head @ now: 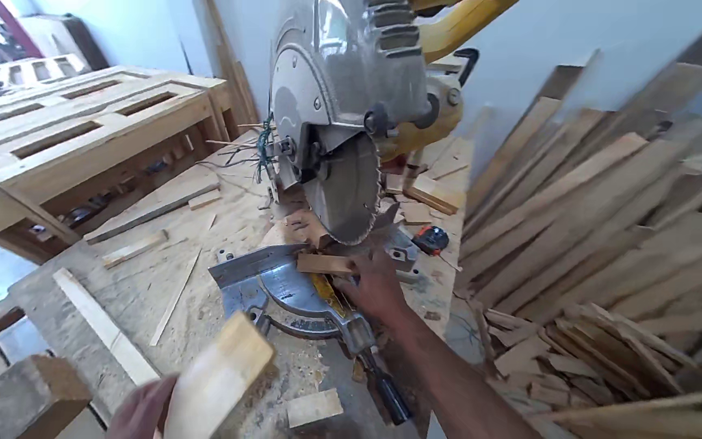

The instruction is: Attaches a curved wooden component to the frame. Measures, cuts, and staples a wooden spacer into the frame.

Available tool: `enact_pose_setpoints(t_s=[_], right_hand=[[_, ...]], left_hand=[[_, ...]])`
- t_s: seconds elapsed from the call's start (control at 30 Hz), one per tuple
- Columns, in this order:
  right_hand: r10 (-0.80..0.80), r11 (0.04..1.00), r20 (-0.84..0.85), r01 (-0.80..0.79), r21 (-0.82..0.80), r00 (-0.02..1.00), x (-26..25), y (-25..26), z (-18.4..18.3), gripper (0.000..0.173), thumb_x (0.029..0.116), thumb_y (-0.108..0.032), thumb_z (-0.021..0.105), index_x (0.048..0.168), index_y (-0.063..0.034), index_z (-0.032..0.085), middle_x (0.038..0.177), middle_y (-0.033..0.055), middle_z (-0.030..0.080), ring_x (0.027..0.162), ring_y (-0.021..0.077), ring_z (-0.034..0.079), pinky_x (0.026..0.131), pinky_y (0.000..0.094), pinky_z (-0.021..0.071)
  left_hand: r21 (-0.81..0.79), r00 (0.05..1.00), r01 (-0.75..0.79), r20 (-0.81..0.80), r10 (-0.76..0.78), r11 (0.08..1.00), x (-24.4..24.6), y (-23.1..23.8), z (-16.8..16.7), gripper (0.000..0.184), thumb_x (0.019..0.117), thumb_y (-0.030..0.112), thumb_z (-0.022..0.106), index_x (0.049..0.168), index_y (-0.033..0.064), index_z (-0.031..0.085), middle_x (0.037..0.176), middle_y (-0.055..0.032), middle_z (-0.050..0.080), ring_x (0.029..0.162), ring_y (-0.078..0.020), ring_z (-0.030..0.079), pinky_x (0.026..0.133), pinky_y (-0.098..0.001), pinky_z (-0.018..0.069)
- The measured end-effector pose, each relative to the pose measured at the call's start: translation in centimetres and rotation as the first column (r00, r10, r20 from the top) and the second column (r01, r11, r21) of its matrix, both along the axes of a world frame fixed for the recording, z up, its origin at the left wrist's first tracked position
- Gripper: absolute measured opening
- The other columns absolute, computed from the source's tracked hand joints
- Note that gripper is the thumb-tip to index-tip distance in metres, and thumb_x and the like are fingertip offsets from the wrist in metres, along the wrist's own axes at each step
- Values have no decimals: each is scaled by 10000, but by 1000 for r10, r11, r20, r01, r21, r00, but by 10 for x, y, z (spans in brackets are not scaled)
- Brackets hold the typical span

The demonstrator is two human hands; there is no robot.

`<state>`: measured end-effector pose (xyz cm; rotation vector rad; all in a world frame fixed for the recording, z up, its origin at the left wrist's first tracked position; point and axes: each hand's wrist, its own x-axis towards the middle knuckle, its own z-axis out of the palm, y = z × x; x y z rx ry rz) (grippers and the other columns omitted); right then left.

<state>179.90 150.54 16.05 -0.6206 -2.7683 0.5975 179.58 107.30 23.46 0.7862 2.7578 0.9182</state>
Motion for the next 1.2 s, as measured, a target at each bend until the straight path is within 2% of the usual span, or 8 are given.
enact_pose_setpoints(t_s=[0.13,0.3,0.53,0.67,0.8,0.93,1.07,1.2], right_hand=[[228,971,112,-234,43,967,12,26,17,593,928,-515,703,1396,-164,601,1255,94,673,1230,312,591,1113,543,424],[521,853,345,-488,-185,781,81,-34,64,545,961,-473,645,1268,-23,658,1265,258,641,1252,456,567,1091,637,413],[537,843,-3,-536,35,844,138,-109,8,368,940,-318,722,1256,-129,712,1200,135,701,1171,330,654,996,524,541],[283,959,-302,-264,102,910,136,-44,121,355,999,-374,637,1200,-102,743,1240,147,701,1199,305,658,1027,493,541],[285,895,-552,-10,447,784,111,24,276,491,1005,-406,605,1281,-3,652,1244,226,671,1138,343,661,939,513,551],[289,860,-220,-152,487,932,23,49,381,750,883,-545,697,1453,-88,525,1368,184,593,1251,341,587,1005,588,481],[289,795,183,-342,500,940,-25,53,418,435,849,-547,757,876,-124,658,756,49,608,710,221,605,628,493,476],[284,847,480,-452,281,830,-20,23,418,348,895,-460,764,827,-126,698,687,35,668,583,161,632,570,398,548]], left_hand=[[-10,996,-76,-57,75,997,-42,81,4,949,703,604,805,1470,115,537,1387,-174,559,1200,-334,605,954,-564,543],[-40,998,-66,6,67,997,-62,143,9,853,697,508,862,1434,189,577,1348,-107,539,1205,-275,569,947,-524,540],[-274,985,140,-59,-162,951,-92,190,-22,786,798,581,793,1455,205,580,1387,-46,590,1299,-276,519,1110,-511,422],[-167,980,45,-184,-76,985,-99,193,-60,418,886,470,767,1244,256,737,1504,-36,520,1335,-297,509,1092,-523,457],[-60,989,-22,-147,13,998,-96,194,-76,392,907,459,758,1228,235,745,1261,-87,666,1222,-283,601,1062,-503,486],[-26,960,-35,-279,27,999,-96,195,-89,460,885,557,733,1230,254,743,1221,-52,696,1197,-269,618,1045,-513,494],[-63,948,-96,-310,72,993,-99,197,-98,614,826,691,703,1301,302,710,1352,-48,650,1282,-291,574,1079,-529,456],[-69,957,-115,-275,92,991,-98,197,-97,607,833,715,673,1290,318,717,1378,1,642,1315,-273,548,1092,-536,438]])
